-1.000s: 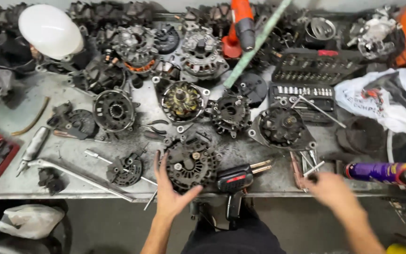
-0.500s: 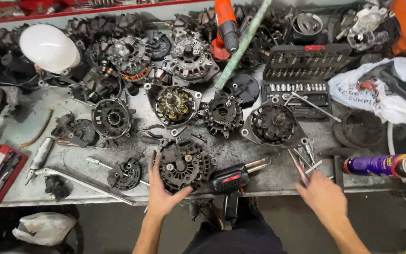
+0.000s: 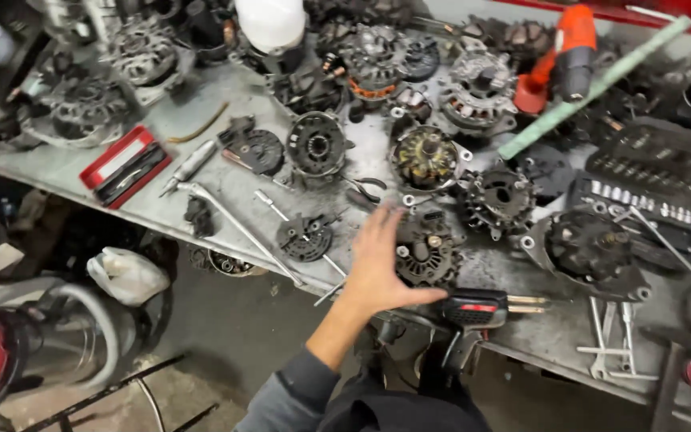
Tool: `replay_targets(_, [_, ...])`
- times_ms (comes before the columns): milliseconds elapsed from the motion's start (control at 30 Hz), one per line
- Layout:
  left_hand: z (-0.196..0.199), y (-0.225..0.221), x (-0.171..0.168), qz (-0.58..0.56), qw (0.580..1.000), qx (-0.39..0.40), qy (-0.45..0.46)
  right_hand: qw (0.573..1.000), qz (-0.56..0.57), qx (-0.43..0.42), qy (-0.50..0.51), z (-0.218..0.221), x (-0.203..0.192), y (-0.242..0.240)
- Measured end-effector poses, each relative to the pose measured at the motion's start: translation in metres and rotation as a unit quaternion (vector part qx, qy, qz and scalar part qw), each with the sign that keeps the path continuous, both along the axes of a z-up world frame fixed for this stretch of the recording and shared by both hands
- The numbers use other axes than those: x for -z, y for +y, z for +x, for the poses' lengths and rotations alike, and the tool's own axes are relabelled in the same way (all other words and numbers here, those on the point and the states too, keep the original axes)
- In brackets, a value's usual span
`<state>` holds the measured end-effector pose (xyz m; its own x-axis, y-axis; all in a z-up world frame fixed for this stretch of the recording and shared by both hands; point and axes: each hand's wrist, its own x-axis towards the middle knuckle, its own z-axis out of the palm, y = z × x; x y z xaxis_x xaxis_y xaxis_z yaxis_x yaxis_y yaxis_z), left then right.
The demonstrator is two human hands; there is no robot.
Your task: Disassembling and inspecting an automotive alternator on a workbench using various hand tools.
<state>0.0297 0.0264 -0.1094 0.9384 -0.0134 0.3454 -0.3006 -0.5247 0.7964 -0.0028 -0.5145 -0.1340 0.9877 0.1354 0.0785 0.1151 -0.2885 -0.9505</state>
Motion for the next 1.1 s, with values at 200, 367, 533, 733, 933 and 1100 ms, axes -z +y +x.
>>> replay_targets(200, [0.004,-0.011,-0.005,0.055,0.997,0.034,0.031,0.936,0.331,-0.082,-0.088,0.069,-0.132,0.229])
replay_targets(367, [0.0,-0.014,0.003,-0.013,1.0,0.02,0.016,0.879,0.473,0.053,-0.015,0.094,-0.162,0.335])
replay_targets(533, [-0.004,-0.016,0.004,-0.035,0.999,0.012,0.0,0.894,0.448,-0.003,-0.023,0.107,-0.142,0.334])
replay_targets(733, [-0.003,-0.016,0.001,-0.008,0.999,0.025,0.029,0.896,0.442,-0.042,0.004,0.116,-0.146,0.339])
replay_targets(933, [-0.006,-0.016,0.004,0.043,0.994,0.043,0.088,0.9,0.425,-0.093,0.004,0.114,-0.146,0.339])
replay_targets(1100, [-0.005,-0.019,0.008,0.034,0.993,0.043,0.106,0.896,0.415,-0.16,-0.001,0.122,-0.142,0.331])
